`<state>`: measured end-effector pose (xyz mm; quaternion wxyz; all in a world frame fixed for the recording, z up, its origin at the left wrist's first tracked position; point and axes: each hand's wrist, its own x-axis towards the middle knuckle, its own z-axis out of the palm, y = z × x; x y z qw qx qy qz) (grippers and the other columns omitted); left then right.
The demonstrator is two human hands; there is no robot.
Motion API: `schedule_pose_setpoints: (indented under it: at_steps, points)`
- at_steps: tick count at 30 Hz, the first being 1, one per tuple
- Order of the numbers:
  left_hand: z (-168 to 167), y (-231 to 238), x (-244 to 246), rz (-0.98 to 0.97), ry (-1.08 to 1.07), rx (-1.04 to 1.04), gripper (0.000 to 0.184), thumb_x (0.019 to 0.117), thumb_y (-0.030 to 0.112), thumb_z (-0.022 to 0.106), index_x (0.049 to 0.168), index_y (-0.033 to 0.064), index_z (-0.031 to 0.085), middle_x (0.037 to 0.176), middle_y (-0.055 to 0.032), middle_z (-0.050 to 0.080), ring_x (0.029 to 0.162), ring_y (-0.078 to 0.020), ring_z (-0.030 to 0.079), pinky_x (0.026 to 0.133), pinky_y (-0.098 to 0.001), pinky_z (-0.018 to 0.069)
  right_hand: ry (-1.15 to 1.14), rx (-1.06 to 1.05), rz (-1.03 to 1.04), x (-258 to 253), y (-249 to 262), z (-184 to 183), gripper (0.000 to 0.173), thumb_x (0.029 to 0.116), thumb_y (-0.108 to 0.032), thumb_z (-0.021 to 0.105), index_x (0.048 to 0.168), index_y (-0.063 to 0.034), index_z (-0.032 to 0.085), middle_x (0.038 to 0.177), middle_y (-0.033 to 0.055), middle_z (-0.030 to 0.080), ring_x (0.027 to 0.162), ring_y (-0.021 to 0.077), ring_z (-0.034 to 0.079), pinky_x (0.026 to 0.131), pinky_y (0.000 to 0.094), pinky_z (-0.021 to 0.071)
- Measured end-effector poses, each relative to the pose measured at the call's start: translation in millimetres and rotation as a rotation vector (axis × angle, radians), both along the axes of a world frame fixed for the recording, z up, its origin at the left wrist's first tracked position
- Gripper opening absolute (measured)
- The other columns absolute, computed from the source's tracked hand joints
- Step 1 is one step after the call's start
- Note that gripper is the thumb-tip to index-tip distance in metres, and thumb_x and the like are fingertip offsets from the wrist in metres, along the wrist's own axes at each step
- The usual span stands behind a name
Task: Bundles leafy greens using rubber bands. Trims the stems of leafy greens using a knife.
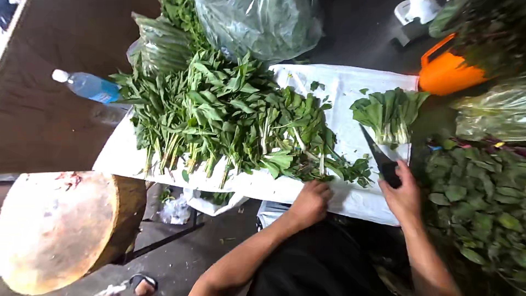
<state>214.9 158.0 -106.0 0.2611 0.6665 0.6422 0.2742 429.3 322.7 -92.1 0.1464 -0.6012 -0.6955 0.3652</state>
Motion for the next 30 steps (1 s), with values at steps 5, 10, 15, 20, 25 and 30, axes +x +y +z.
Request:
schedule_pose_setpoints:
  at_steps: [5,10,15,20,25,30]
  points:
    - [10.5,-78.1,-69.6,0.491,-0.031,-0.025,0.023,0.0922,0.000,0.057,0.108,0.0004,0.073,0.112,-0.0154,0.072,0.108,-0.0286,0.068,0.097,-0.0448,0.0557,-0.151,0.046,0.156,-10.5,48.5,-42.0,0.072,0.0930,-0.012,0.068,0.157,-0.0056,0.038,0.139,0.0261,0.059,0.130,0.0431,0.054,0.112,0.0584,0.0412]
    - [-6.9,-55.0,-117.9,0.659,0.155,-0.076,0.028,0.0947,0.000,0.056,0.118,0.0021,0.072,0.117,-0.0180,0.070,0.111,-0.0349,0.066,0.095,-0.0520,0.0542,-0.253,0.106,0.220,-2.1,55.0,-46.3,0.067,0.0917,-0.009,0.069,0.153,-0.0022,0.043,0.143,0.0273,0.055,0.136,0.0452,0.048,0.117,0.0575,0.0350]
    - [-29.6,-41.1,-146.7,0.666,0.334,-0.039,0.036,0.0893,-0.001,0.063,0.125,0.0031,0.067,0.122,-0.0195,0.067,0.115,-0.0387,0.063,0.102,-0.0597,0.0462,-0.148,0.185,0.229,-34.9,34.0,-5.9,0.042,0.0956,-0.008,0.062,0.136,0.0024,0.061,0.144,0.0295,0.052,0.138,0.0426,0.046,0.116,0.0550,0.0368]
    - [-16.0,-72.3,-161.7,0.683,0.361,0.092,0.029,0.0917,0.000,0.059,0.119,0.0014,0.070,0.121,-0.0176,0.068,0.120,-0.0360,0.062,0.105,-0.0561,0.0459,0.097,0.102,0.553,-123.5,-25.0,37.2,0.033,0.0988,-0.011,0.059,0.128,0.0045,0.065,0.135,0.0256,0.060,0.130,0.0363,0.056,0.109,0.0508,0.0467]
    - [-21.3,-89.2,-158.1,0.660,0.410,-0.064,0.036,0.0896,0.001,0.059,0.123,0.0069,0.070,0.130,-0.0126,0.068,0.135,-0.0353,0.054,0.111,-0.0630,0.0389,-0.108,0.104,1.025,-245.0,-74.1,14.0,0.037,0.0954,-0.027,0.069,0.128,-0.0098,0.070,0.135,0.0146,0.062,0.132,0.0346,0.053,0.114,0.0564,0.0372]
    - [-7.9,-96.7,-159.4,0.714,0.339,-0.042,0.033,0.0889,0.003,0.062,0.121,0.0073,0.071,0.130,-0.0117,0.067,0.135,-0.0351,0.053,0.113,-0.0622,0.0372,-0.368,0.156,1.141,-288.1,-76.2,-8.9,0.048,0.0886,-0.009,0.070,0.136,-0.0076,0.062,0.123,0.0230,0.067,0.118,0.0435,0.061,0.107,0.0657,0.0375]
